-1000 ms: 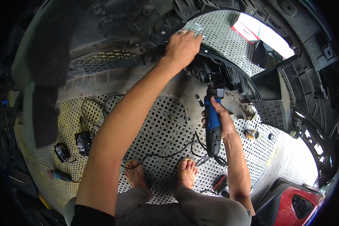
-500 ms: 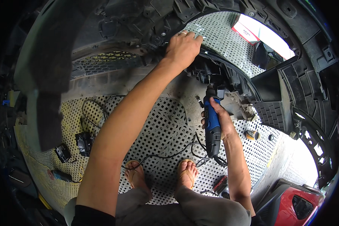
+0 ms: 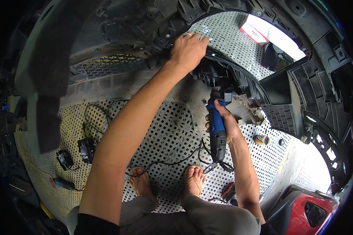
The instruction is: Replacing or repairing components on a car bumper assembly using power tools.
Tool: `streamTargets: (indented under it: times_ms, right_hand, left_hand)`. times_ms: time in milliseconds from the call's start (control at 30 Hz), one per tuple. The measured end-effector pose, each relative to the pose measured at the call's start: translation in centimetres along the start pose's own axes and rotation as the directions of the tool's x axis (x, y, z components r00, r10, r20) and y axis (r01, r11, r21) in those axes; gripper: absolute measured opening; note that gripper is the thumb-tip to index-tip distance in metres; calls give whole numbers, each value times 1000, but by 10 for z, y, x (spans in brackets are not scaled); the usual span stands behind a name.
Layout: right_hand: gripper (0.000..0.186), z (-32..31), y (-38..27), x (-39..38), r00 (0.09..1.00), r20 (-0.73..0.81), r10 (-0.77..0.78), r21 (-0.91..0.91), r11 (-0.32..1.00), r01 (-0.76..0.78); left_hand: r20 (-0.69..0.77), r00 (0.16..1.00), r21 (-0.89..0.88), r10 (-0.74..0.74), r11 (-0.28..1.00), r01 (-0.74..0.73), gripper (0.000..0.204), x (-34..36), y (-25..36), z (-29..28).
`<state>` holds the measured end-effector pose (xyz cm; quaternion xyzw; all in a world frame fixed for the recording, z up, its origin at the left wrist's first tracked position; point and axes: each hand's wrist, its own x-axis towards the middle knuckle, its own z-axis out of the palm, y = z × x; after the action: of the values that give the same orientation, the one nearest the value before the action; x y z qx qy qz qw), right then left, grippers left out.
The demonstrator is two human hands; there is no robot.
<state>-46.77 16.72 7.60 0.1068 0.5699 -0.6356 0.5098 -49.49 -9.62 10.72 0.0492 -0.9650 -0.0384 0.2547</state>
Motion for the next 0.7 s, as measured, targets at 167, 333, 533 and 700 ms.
streamTargets:
  times_ms: [167,333,533,700]
  right_hand:
    - [52,1,0,1,1000,-7,-5,-13,1000,5]
    - [52,1,0,0,1000,-8,-16,-27,1000,16]
    - [52,1,2,2,1000,-11,-11,-38,999,11]
    - [53,8,3,-2,1000,-3,-22,-96,995,22]
  left_hand:
    - [18,1000,-12,-5,1000,5,29,0,1,-2]
    - [13,999,42,35,999,-35,19,1,0,-3]
    - [-1,999,37,40,999,-40,20,1,0,-2]
    - [1,999,35,36,999,-36,20,0,-2,-1]
